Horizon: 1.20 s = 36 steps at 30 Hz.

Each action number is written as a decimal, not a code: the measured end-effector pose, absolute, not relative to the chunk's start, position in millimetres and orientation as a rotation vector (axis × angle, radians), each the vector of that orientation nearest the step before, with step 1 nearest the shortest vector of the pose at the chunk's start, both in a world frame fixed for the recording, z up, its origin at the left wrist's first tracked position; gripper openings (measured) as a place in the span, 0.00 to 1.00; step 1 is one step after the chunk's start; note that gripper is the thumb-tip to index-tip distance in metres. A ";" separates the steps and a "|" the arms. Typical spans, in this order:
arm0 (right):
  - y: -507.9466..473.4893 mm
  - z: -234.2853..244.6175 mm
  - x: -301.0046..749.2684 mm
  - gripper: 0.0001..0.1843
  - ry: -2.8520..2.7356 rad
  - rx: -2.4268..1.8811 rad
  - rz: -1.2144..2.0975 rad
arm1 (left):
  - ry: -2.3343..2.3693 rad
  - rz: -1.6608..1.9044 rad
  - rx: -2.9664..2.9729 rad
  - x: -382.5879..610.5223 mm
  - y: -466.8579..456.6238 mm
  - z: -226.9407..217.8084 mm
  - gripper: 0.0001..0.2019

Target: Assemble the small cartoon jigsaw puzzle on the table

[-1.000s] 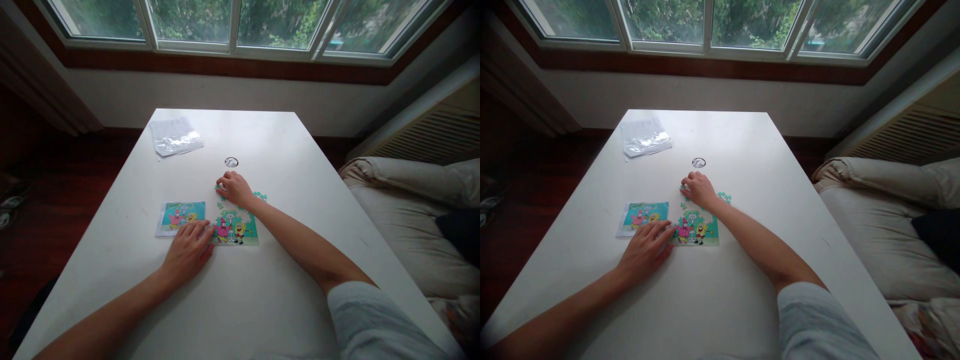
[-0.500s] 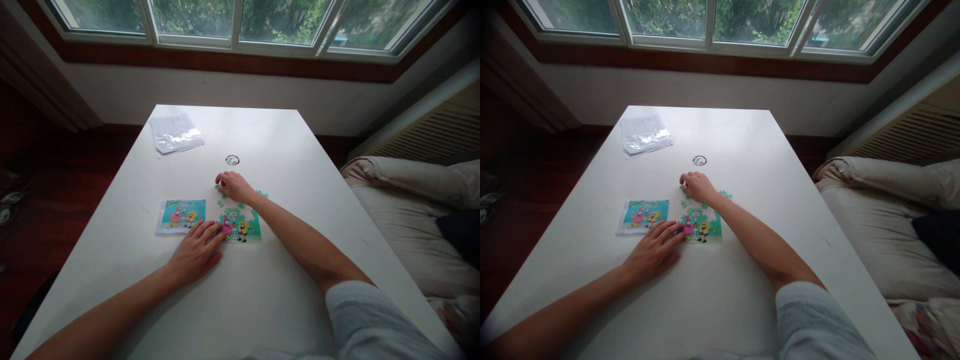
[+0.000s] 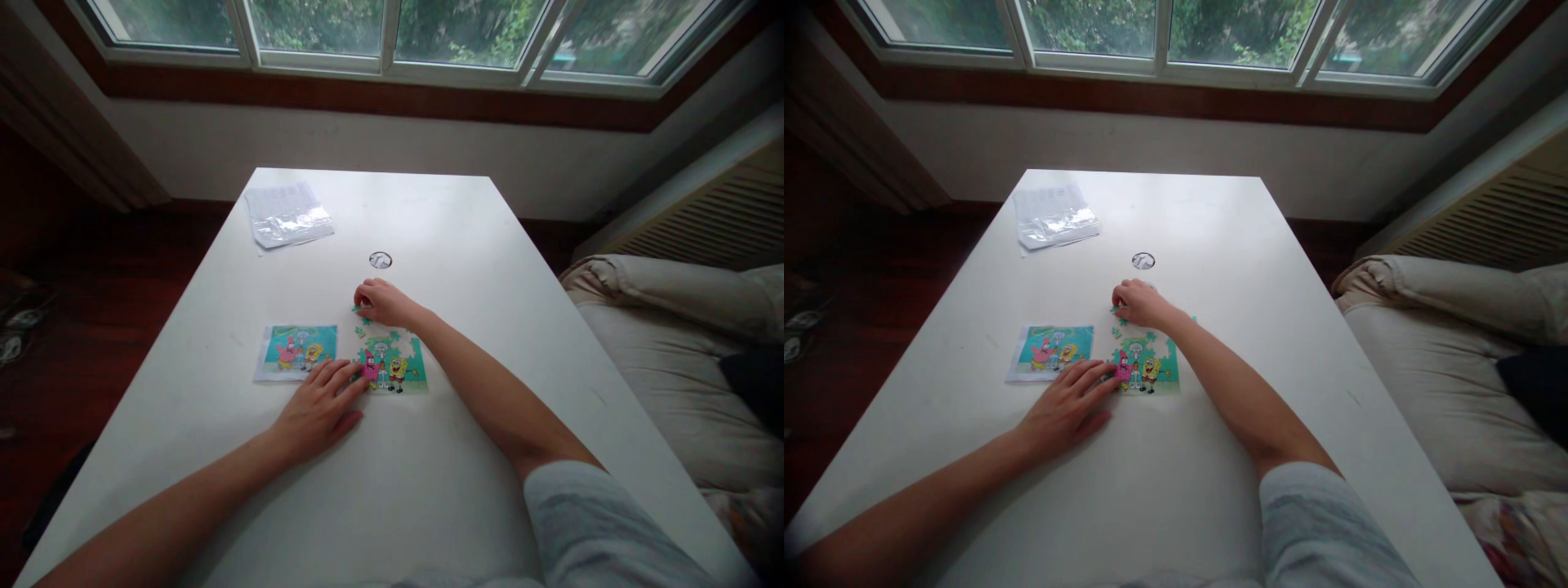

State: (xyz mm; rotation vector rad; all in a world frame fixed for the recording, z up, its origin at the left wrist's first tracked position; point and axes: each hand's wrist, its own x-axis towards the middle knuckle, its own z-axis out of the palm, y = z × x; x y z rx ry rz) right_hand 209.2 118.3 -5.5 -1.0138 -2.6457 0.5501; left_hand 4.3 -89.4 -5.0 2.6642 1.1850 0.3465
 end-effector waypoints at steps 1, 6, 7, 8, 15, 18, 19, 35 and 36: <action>117.2 -5.7 209.6 0.07 -2.648 -1.008 0.545 | 1.184 0.348 2.662 4.3 -89.1 -5.3 0.27; 112.1 -6.2 209.5 0.08 -2.608 -1.037 0.546 | 1.178 0.384 2.651 4.1 -87.9 -6.5 0.25; 111.7 -6.2 209.5 0.11 -2.595 -1.037 0.556 | 1.178 0.385 2.651 4.1 -87.8 -6.6 0.25; 111.5 -6.3 209.5 0.12 -2.584 -1.031 0.564 | 1.177 0.383 2.650 4.0 -87.7 -6.7 0.26; 114.0 -9.7 210.3 0.17 -2.540 -1.040 0.595 | 1.164 0.395 2.642 2.3 -87.6 -6.4 0.26; 112.8 -10.1 208.5 0.14 -2.563 -1.064 0.543 | 1.164 0.378 2.647 2.1 -88.1 -5.7 0.27; 111.6 -9.6 207.4 0.13 -2.571 -1.071 0.517 | 1.166 0.371 2.648 2.2 -88.2 -5.4 0.27; 96.1 7.2 197.2 0.08 -2.673 -1.216 0.390 | 1.172 0.383 2.635 2.9 -87.1 -6.2 0.26; 95.6 7.5 197.1 0.08 -2.674 -1.219 0.400 | 1.171 0.382 2.635 2.7 -87.0 -6.4 0.26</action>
